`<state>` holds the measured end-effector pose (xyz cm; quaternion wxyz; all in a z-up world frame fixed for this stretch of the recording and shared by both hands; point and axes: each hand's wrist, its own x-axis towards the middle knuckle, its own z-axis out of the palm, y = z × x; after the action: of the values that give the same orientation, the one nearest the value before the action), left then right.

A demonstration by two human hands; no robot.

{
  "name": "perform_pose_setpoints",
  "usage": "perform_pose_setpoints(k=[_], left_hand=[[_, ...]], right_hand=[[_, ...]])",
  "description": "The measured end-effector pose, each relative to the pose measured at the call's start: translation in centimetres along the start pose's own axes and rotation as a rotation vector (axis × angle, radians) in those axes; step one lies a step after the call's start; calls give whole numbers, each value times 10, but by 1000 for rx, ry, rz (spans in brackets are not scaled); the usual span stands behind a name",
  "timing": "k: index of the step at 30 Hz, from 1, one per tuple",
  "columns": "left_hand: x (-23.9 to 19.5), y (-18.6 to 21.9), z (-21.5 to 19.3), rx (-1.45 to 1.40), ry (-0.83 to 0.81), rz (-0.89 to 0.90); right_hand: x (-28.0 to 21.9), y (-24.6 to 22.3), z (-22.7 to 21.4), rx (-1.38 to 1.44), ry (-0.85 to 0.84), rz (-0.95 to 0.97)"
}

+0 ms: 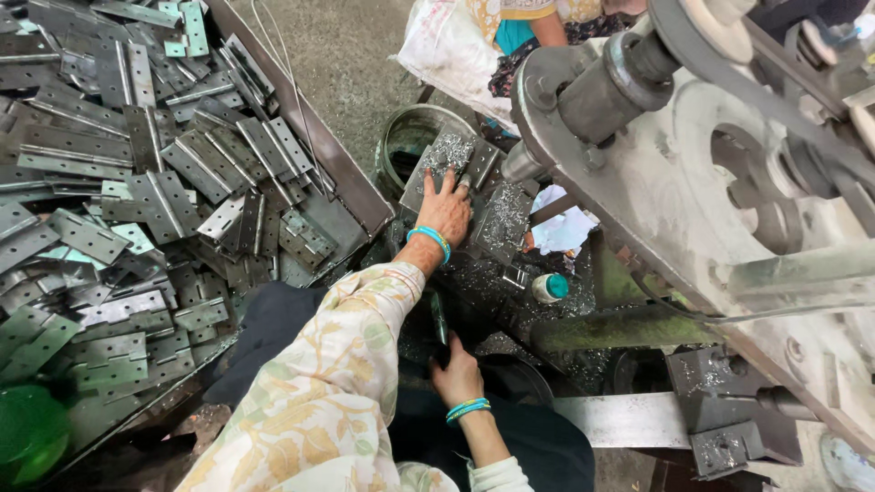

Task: The person takes metal hinges from a bin, places them individually into a pressing machine, and uses a lever to operate the machine before returning the processed part to the bin.

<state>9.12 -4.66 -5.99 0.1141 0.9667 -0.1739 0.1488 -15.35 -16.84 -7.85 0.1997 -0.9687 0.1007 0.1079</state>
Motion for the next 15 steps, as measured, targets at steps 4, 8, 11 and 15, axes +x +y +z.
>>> perform_pose_setpoints(k=[4, 8, 11, 15], left_hand=[[4, -4, 2, 13, 38, -9], [12, -2, 1, -19, 1, -24], [16, -1, 0, 53, -43, -14], [11, -1, -2, 80, -60, -6]], right_hand=[[0, -15, -26, -50, -38, -25], [3, -24, -45, -111, -77, -30], [5, -31, -48, -138, -90, -4], [5, -34, -44, -144, -93, 21]])
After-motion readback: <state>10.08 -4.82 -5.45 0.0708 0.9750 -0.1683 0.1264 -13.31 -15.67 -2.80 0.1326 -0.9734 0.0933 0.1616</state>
